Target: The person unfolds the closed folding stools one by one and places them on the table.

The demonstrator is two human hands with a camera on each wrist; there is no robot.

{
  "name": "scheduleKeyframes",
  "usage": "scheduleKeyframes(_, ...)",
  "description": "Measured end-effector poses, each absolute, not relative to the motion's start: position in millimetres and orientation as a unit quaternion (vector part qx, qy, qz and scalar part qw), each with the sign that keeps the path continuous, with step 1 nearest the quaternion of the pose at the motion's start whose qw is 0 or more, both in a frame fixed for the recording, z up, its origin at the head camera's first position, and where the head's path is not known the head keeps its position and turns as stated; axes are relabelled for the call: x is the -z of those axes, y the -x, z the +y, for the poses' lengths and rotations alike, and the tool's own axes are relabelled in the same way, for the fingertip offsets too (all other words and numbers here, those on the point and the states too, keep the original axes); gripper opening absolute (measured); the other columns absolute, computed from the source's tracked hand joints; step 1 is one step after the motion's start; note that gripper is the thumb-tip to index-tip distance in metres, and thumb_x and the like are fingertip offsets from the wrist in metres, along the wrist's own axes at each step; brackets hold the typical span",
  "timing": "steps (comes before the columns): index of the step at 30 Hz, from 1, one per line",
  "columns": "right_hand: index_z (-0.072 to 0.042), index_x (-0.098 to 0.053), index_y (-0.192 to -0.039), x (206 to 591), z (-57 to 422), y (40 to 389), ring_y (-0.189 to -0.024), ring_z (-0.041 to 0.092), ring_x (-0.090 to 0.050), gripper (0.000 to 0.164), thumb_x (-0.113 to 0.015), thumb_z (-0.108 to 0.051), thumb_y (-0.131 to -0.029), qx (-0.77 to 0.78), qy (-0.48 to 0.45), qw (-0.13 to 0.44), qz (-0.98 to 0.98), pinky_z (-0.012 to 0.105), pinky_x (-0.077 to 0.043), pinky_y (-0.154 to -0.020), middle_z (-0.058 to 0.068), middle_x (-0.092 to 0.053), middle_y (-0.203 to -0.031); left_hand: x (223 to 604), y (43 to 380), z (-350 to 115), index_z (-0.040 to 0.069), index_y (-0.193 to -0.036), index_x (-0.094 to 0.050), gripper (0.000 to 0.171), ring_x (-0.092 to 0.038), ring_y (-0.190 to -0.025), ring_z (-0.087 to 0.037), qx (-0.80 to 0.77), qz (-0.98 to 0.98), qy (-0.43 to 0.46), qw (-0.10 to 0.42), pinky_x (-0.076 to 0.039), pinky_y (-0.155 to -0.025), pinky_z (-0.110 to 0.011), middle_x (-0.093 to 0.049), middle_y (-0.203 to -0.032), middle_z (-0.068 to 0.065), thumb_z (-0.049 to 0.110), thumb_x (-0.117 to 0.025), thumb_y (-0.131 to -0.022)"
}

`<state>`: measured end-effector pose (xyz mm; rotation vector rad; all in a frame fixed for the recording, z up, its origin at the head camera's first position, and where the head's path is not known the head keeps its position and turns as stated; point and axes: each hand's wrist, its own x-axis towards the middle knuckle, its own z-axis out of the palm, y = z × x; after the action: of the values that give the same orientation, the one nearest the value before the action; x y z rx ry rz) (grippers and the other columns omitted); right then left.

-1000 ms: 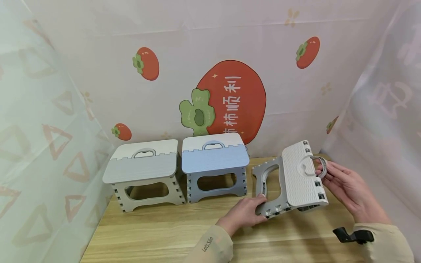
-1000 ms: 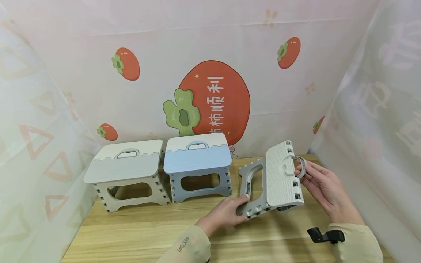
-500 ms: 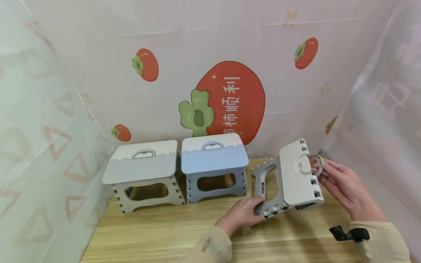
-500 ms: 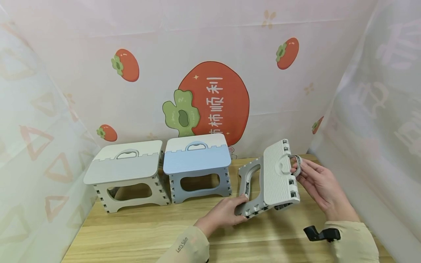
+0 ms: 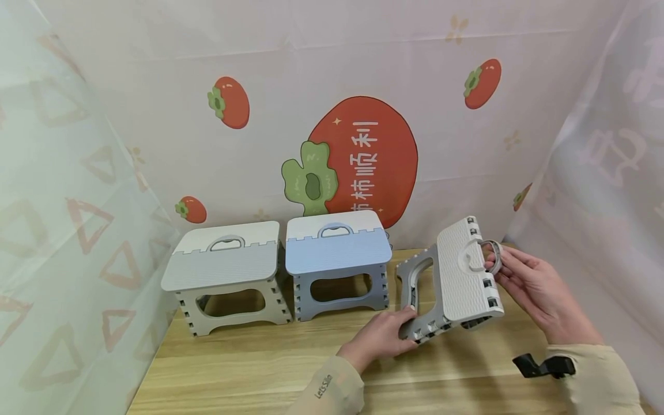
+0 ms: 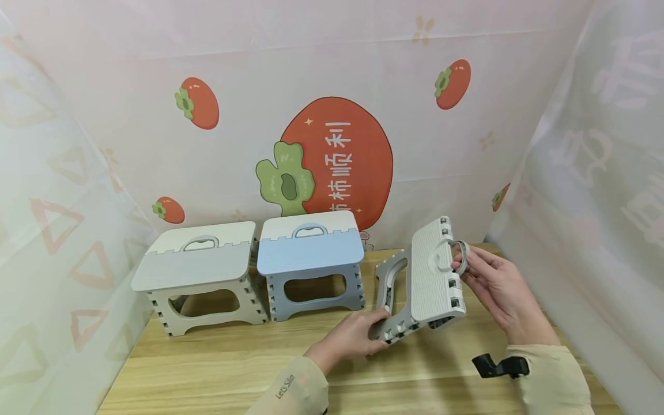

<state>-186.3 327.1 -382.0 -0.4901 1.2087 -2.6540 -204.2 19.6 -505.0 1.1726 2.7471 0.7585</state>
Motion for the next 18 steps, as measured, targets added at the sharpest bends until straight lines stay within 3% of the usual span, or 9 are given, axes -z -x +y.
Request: scheduleKeyframes(18, 0.008, -0.065, -0.125, 375, 313, 189, -0.103, 0.020, -0.071, 0.034, -0.036, 0.003, -0.109, 0.890, 0.150, 0.072, 0.425, 0.028, -0.058, -0.091, 0.016, -0.071, -0.109, 503, 205, 16, 0.023, -0.131, -0.061, 0.049, -0.055, -0.084, 0.000, -0.260, 0.889, -0.375, 0.033, -0.045, -0.073, -0.014, -0.069, -0.113, 0.008, 0.032, -0.081, -0.088)
